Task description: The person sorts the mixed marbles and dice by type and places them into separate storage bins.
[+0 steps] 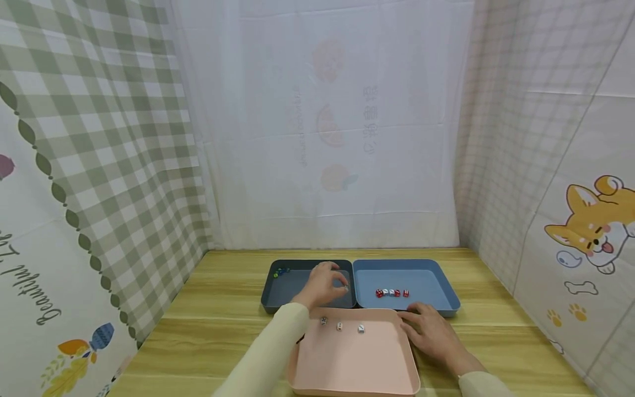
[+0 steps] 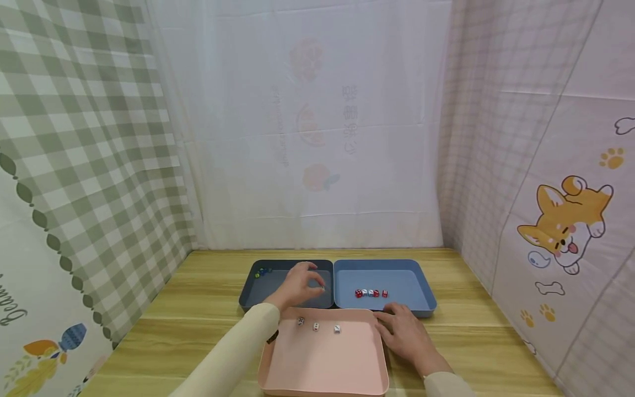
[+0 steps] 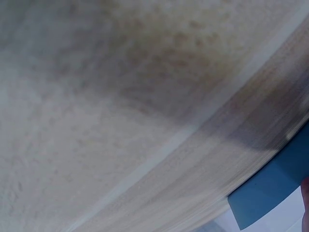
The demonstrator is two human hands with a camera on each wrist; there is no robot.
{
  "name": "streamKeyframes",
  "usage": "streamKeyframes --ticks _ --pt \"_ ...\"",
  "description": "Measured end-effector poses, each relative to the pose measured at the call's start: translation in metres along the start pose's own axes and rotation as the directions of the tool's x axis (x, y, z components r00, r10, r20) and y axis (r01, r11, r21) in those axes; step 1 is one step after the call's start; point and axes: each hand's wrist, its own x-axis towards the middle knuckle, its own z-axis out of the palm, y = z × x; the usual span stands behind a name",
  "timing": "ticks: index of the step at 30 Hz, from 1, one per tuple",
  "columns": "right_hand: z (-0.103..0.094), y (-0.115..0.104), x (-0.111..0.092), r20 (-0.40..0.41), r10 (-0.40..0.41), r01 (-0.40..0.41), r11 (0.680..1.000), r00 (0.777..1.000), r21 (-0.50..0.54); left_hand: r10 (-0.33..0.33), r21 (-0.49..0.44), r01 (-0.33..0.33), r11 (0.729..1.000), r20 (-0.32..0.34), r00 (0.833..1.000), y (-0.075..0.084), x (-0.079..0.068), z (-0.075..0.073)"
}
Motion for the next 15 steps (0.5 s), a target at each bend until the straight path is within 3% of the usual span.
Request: streamKeyframes --ticks 7,11,15 --pt "0.000 -0.001 0.000 -0.008 -0.006 0.006 1.000 1.000 -0.002 -0.116 -0.117 0.106 0.987 -0.079 0.990 -0.018 0.000 -0.012" --pt "0.000 -0.001 0.000 -0.003 0.006 -0.006 1.000 1.000 -0.001 -0.154 -0.183 0.130 0.975 -0.125 0.980 -0.033 -0.001 -0.018" --pt "-0.001 -0.002 0.000 -0.005 0.009 -0.009 1.000 1.000 0.004 -0.218 -0.260 0.174 0.950 -0.149 0.964 -0.045 -0.004 -0.025"
